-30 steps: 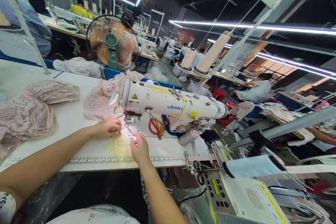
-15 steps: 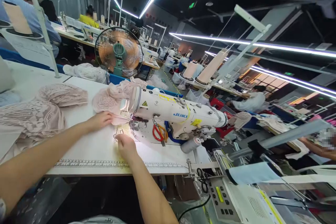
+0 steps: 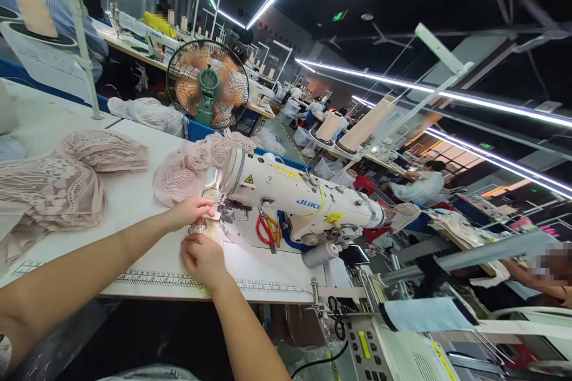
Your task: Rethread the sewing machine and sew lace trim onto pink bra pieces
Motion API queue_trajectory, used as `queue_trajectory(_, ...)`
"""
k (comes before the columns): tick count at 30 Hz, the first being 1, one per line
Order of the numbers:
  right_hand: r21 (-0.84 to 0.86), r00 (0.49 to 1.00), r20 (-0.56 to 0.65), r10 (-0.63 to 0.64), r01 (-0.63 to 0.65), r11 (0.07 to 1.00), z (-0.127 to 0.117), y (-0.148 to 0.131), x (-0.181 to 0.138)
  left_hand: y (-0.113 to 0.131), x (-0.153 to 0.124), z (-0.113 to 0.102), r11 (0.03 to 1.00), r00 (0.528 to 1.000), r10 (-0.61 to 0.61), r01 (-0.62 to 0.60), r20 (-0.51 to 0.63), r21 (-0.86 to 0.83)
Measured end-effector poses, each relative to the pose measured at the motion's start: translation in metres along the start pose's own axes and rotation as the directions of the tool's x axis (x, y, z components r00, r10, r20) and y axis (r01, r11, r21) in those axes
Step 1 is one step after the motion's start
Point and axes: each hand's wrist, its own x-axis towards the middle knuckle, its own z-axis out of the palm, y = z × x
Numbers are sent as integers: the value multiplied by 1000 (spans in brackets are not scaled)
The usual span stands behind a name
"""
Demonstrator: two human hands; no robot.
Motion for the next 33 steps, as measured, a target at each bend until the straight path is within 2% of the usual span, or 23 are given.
queue_trajectory(5, 166, 997, -44, 71, -63, 984, -1, -1, -2, -2, -7, -2, 988, 999, 26, -19, 40, -156)
queue_trajectory(9, 408, 961, -120, 248, -180, 895, -9, 0, 4, -11, -40, -12, 984, 982, 111, -87, 154, -157)
queue_trajectory(12, 609, 904, -128, 408, -253, 752, -22, 1, 13, -11, -82, -8, 988, 934, 156, -151, 323, -41)
queue_trajectory(15, 719, 875, -113, 471, -255, 647, -34, 0, 19, -11, -122, 3, 960, 875, 148, -239, 461, 146)
queue_trajectory(17, 734, 865, -126, 486, -248, 632, -37, -2, 18, -14, -138, 8, 949, 869, 134, -251, 476, 189)
queue_trajectory(19, 708, 856, -164, 491, -244, 662, -34, -3, 13, -17, -140, 5, 955, 886, 153, -247, 437, 167)
queue_trajectory(22, 615, 845, -250, 474, -239, 751, -25, -5, 2, -18, -119, -4, 951, 929, 210, -267, 305, 156)
queue_trajectory(24, 553, 843, -288, 454, -241, 798, -19, -5, -3, -14, -91, -6, 950, 969, 159, -202, 188, 237)
queue_trajectory(26, 503, 843, -309, 441, -248, 828, -16, -4, -6, -9, -58, -5, 938, 995, 60, -85, 84, 336)
queue_trajectory(30, 420, 838, -340, 426, -270, 867, -16, 2, -6, -2, 4, 1, 888, 1000, -26, 31, -17, 458)
queue_trajectory(33, 370, 847, -334, 413, -285, 884, -15, 4, -7, -5, 36, 0, 827, 989, -94, 140, -111, 544)
